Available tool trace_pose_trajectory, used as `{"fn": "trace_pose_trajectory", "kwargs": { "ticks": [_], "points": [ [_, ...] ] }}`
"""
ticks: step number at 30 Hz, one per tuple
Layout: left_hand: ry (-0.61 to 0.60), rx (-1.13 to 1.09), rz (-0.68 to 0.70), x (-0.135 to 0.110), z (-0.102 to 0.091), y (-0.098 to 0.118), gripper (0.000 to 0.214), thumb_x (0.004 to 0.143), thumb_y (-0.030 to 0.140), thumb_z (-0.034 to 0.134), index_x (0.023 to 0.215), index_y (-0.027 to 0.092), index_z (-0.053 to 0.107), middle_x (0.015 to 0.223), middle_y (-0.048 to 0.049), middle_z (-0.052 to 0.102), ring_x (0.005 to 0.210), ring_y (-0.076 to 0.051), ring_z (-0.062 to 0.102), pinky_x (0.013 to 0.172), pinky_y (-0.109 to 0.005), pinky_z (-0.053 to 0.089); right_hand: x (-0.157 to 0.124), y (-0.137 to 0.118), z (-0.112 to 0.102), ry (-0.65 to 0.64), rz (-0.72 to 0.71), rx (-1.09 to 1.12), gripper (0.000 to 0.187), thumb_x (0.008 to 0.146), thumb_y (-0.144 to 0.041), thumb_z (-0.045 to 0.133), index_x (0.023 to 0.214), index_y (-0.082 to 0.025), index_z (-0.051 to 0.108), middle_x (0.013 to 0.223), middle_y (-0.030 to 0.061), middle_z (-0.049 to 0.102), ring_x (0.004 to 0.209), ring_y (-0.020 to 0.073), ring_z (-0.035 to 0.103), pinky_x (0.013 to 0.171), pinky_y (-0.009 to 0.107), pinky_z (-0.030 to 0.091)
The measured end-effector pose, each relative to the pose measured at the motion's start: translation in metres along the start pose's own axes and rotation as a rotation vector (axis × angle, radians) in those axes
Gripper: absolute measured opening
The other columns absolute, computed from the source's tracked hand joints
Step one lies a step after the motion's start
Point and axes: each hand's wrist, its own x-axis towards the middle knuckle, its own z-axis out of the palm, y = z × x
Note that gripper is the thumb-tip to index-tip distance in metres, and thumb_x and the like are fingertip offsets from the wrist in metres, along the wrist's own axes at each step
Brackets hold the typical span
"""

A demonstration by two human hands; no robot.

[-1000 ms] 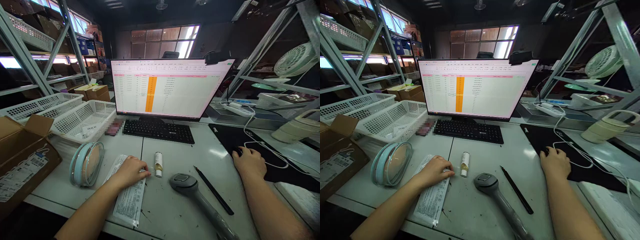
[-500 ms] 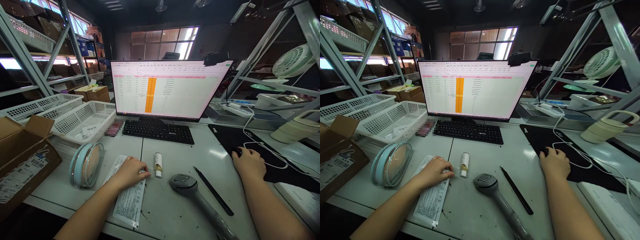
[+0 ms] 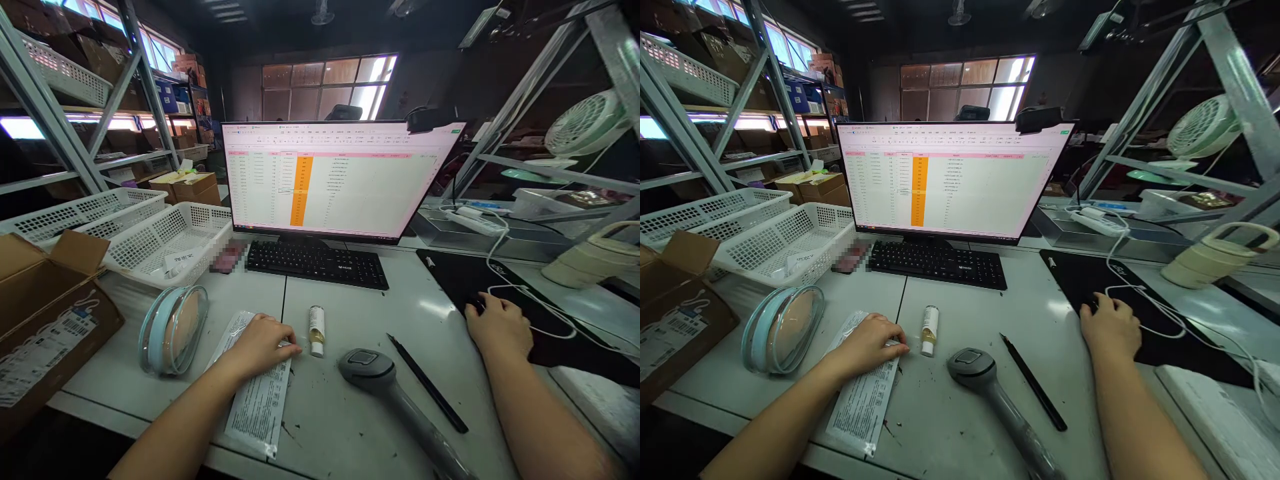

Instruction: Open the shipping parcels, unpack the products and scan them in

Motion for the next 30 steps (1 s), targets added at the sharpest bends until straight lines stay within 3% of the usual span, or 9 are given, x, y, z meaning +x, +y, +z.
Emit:
{"fn": "trace_pose_trajectory", "kwargs": {
  "ticks": [6,20,27,30],
  "points": [
    [0.004,0.009,0.004,0.001,0.001,-0.001,0.022,0.096,0.043,0.067,0.098,0.024,0.078,0.098,-0.0036,0.080,0.103,-0.027,0.070,0.107,-0.046,0.041,-0.002,-0.010,-0.007,-0.025,0.057,-0.077,0.069,0.100,-0.051,0.028,0.154,-0.014,0.051,0.153,0.0237,0.047,0.132,0.0471,0.052,0.104,0.058,0.047],
    [-0.003,0.000,-0.002,0.000,-0.001,0.001,0.021,0.096,0.042,0.066,0.099,0.025,0.078,0.098,-0.0033,0.079,0.104,-0.026,0.070,0.109,-0.044,0.041,-0.004,-0.015,-0.011,-0.054,0.076,-0.117,0.066,0.098,-0.048,0.030,0.145,-0.013,0.061,0.154,0.0235,0.047,0.134,0.0468,0.051,0.105,0.057,0.047],
    [-0.011,-0.001,-0.020,0.000,-0.001,0.002,0.021,0.096,0.042,0.067,0.099,0.025,0.078,0.100,-0.0038,0.080,0.106,-0.027,0.069,0.109,-0.044,0.041,0.004,0.004,0.003,-0.020,0.022,0.021,0.065,0.090,-0.049,0.038,0.149,-0.029,0.056,0.152,0.0186,0.048,0.133,0.0547,0.048,0.101,0.068,0.043],
    [-0.011,-0.015,-0.004,0.000,0.000,0.001,0.022,0.097,0.042,0.065,0.100,0.024,0.078,0.100,-0.0037,0.080,0.103,-0.026,0.070,0.110,-0.045,0.040,0.005,0.006,0.003,-0.027,0.033,0.029,0.067,0.088,-0.050,0.039,0.150,-0.029,0.055,0.151,0.0190,0.047,0.132,0.0556,0.047,0.100,0.070,0.043]
  ]
}}
